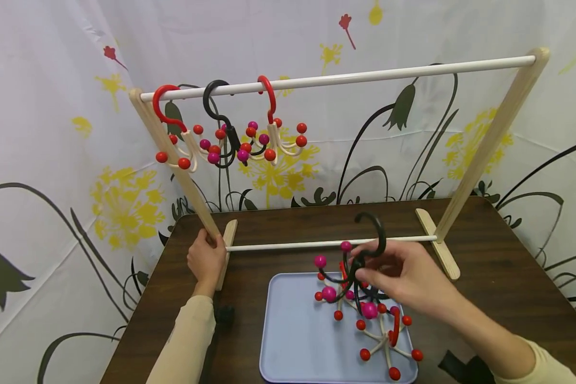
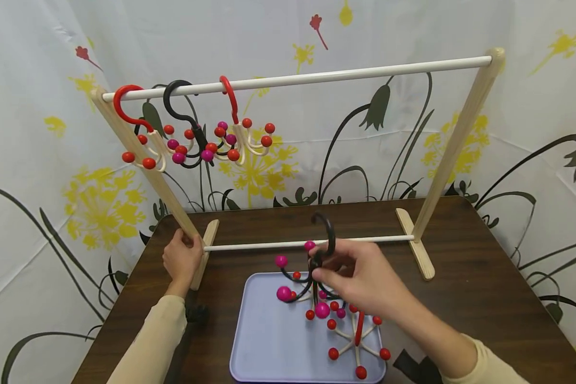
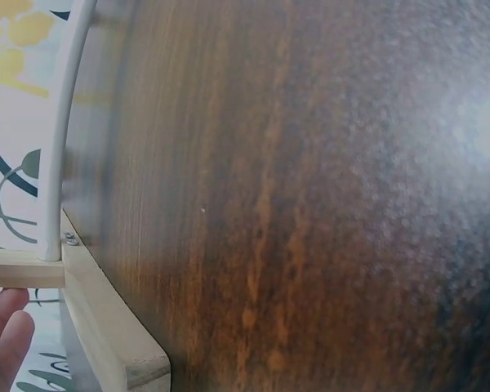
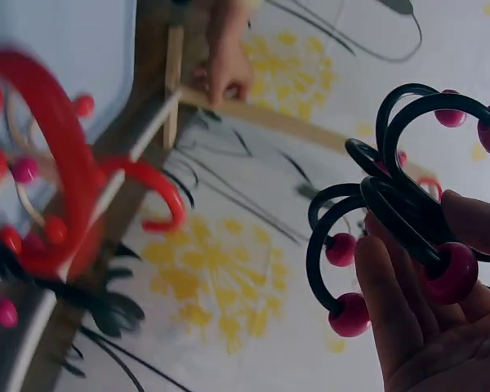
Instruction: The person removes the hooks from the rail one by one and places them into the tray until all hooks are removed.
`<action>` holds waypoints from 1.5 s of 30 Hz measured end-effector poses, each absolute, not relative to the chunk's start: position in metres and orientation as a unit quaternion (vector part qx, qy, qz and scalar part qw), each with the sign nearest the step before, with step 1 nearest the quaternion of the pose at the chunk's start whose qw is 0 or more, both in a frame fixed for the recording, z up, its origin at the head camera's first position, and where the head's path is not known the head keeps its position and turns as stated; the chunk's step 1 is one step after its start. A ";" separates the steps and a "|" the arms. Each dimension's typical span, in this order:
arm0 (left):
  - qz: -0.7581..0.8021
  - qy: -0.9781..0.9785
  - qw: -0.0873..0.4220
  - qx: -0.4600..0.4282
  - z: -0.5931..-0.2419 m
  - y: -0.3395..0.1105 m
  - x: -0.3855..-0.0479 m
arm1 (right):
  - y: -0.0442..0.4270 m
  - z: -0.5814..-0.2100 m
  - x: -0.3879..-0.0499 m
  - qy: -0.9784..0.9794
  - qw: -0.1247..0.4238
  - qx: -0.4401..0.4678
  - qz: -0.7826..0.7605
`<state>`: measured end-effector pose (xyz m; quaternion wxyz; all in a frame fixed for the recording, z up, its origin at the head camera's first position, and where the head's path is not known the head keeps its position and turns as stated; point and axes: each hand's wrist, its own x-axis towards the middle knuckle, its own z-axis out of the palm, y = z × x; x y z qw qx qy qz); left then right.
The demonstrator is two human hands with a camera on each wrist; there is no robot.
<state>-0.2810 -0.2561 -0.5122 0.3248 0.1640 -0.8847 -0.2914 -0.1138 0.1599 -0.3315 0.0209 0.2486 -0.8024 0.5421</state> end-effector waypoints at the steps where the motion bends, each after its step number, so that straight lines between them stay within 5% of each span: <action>1: -0.292 -0.885 0.324 0.164 -0.512 -0.255 -0.281 | 0.156 -0.339 -0.107 -0.802 0.011 0.249 0.543; 14: -0.287 -0.885 0.325 0.169 -0.513 -0.255 -0.281 | 0.119 -0.429 -0.058 -0.825 -0.173 0.192 0.503; 22: -0.285 -0.887 0.325 0.165 -0.513 -0.254 -0.283 | 0.109 -0.465 -0.051 -0.876 -0.103 0.198 0.427; 30: -0.284 -0.885 0.329 0.165 -0.512 -0.254 -0.281 | 0.120 -0.483 -0.054 -0.881 -0.132 0.152 0.427; 45: -0.286 -0.882 0.335 0.167 -0.515 -0.255 -0.284 | 0.122 -0.490 -0.042 -0.911 -0.082 0.140 0.379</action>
